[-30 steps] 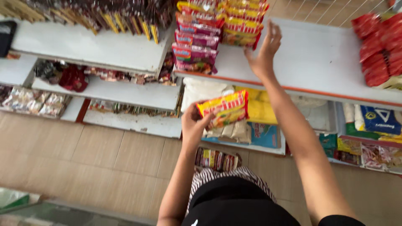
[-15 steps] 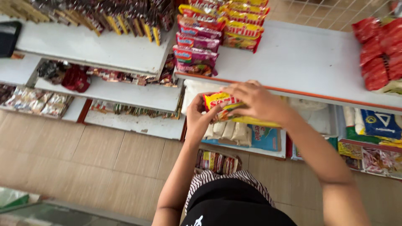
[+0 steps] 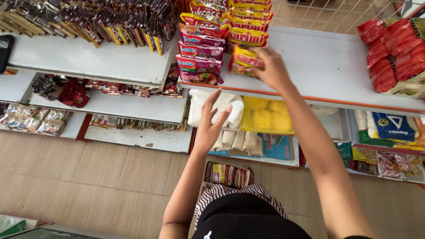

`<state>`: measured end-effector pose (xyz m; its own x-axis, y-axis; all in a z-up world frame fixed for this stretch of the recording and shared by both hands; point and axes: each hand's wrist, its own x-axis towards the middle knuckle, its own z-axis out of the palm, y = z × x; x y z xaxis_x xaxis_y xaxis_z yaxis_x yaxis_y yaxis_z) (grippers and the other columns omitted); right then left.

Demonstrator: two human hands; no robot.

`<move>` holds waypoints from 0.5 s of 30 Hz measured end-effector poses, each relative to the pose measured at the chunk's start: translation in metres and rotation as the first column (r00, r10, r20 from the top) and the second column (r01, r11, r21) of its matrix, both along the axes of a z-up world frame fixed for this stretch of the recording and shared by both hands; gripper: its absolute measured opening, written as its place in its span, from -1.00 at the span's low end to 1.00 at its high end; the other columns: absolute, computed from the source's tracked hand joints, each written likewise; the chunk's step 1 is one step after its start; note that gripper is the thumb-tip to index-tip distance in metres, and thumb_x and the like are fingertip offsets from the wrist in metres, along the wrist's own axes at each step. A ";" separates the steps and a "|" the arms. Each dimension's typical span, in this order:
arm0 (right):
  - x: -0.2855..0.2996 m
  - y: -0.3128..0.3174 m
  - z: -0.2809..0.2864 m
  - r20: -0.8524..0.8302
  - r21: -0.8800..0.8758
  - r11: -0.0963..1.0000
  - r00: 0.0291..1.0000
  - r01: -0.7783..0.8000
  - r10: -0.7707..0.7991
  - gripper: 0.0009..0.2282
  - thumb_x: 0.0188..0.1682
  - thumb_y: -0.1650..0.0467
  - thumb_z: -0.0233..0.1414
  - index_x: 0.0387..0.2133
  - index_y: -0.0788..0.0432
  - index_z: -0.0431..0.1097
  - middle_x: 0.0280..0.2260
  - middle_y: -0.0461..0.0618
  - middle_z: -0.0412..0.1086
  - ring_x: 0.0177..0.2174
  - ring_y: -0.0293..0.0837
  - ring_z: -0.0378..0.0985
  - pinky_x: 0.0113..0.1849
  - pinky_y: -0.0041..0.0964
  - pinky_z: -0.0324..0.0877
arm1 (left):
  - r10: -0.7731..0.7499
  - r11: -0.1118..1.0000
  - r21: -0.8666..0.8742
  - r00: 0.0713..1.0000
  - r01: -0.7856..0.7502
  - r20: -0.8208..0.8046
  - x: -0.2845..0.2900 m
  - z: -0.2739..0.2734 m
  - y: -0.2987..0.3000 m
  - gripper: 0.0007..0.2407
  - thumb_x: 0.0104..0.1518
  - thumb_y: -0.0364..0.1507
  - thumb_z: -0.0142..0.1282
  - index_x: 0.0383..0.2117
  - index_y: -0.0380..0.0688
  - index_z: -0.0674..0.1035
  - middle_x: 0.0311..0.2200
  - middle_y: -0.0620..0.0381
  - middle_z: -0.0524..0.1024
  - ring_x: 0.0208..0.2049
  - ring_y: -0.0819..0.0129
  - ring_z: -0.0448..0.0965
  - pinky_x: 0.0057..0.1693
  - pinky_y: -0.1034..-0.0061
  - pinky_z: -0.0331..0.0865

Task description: The person takes packets of instant noodles from a cardboard box on the floor and places them on a nearby shelf. The person handles multiple packets of different brands and flavors, arranging them in rows on the shelf.

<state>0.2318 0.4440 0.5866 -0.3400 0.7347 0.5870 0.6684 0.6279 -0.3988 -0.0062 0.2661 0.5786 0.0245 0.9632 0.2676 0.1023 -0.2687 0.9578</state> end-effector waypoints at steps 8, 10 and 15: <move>-0.028 0.044 -0.037 0.075 0.130 0.983 0.987 0.132 -0.142 -0.44 -0.08 0.37 0.32 0.21 0.11 0.32 0.14 0.08 0.17 0.15 0.11 0.22 0.11 0.20 0.07 | 0.074 0.992 0.113 0.990 -0.060 -0.119 0.000 0.002 -0.002 -0.51 0.24 -0.37 0.21 0.32 -0.06 0.36 0.39 0.08 0.28 0.47 0.07 0.00 0.45 0.15 -0.01; -0.030 0.050 -0.040 0.067 0.121 0.983 0.987 0.139 -0.148 -0.44 -0.05 0.37 0.31 0.24 0.09 0.32 0.16 0.08 0.13 0.16 0.10 0.19 0.13 0.20 0.06 | 0.067 0.995 0.086 0.994 -0.059 -0.087 -0.003 0.002 -0.004 -0.54 0.24 -0.36 0.19 0.29 -0.05 0.38 0.39 0.07 0.25 0.49 0.08 -0.03 0.43 0.16 0.04; -0.033 0.061 -0.042 0.046 0.184 0.972 0.987 0.145 -0.156 -0.46 -0.05 0.36 0.31 0.22 0.09 0.32 0.19 0.07 0.12 0.22 0.15 0.13 0.17 0.19 0.00 | 0.065 0.998 0.000 0.997 -0.065 -0.042 -0.013 0.003 -0.010 -0.58 0.24 -0.34 0.17 0.24 -0.04 0.43 0.40 0.04 0.22 0.49 0.09 -0.06 0.42 0.14 0.06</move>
